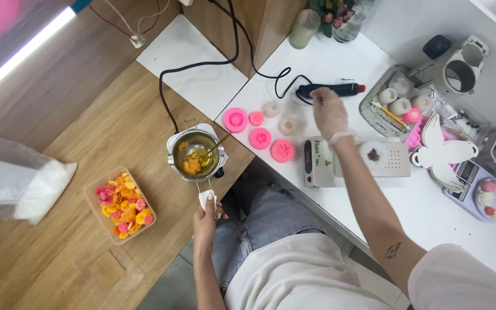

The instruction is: Melting and stirring orange wax in a pot for candle making, using a heat gun to maintain temperature.

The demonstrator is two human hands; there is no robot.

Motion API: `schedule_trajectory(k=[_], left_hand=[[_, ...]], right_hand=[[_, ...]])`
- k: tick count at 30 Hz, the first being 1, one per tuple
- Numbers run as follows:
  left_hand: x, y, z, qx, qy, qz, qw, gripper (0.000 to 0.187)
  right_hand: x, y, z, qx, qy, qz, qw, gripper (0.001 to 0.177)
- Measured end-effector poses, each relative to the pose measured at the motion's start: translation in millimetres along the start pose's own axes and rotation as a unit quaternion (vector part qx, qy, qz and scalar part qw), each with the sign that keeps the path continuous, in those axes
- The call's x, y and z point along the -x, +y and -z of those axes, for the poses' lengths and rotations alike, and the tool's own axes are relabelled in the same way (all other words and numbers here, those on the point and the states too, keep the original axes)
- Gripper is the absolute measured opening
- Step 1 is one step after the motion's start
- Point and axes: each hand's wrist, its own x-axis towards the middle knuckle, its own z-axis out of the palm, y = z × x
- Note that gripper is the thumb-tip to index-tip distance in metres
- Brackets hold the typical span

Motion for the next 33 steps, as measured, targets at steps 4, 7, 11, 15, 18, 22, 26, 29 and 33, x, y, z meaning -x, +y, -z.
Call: schedule_trajectory(k=[4, 7, 11, 15, 18, 22, 26, 29, 33], left_hand=[[1.8, 2.2, 2.7, -0.018, 0.013, 0.027, 0.999, 0.045], [5.3, 13.7, -3.4, -0.037, 0.024, 0.047, 0.998, 0.046], [-2.2, -1.0, 1.7, -0.050, 0.020, 0.047, 0.997, 0.047], [8.5, 21.8, -7.4, -0.073, 0.057, 0.079, 0.993, 0.047], [9.9, 22.6, -7.9, -0.052, 0.047, 0.046, 0.997, 0.046], [11.5, 22.5, -10.6, -0.043, 0.033, 0.033, 0.998, 0.047], [9.0, 22.1, -13.8, -0.036, 0.032, 0.032, 0.998, 0.045], [1.2, 7.5, -7.9, -0.021, 0.020, 0.027, 0.999, 0.045], [-1.1, 7.4, -8.2, -0.011, 0.013, 0.010, 1.000, 0.043]], right_hand=[[-69.9, 67.3, 17.8, 0.347, -0.113, 0.057, 0.929, 0.035], [-81.5, 37.3, 24.0, 0.384, -0.192, 0.103, 0.897, 0.049], [-96.7, 49.6, -7.7, 0.349, -0.230, 0.086, 0.904, 0.055], [-135.0, 124.5, -44.8, 0.413, -0.183, 0.158, 0.878, 0.046], [-125.7, 51.4, -7.6, 0.362, -0.228, 0.094, 0.899, 0.053], [-136.9, 16.6, 21.5, 0.240, -0.101, 0.011, 0.966, 0.052], [-160.0, 1.1, 53.9, 0.022, -0.015, -0.145, 0.989, 0.057], [-187.3, 23.8, 71.4, -0.263, -0.071, -0.299, 0.915, 0.060], [-171.5, 15.2, 98.3, -0.323, -0.176, -0.320, 0.873, 0.048]])
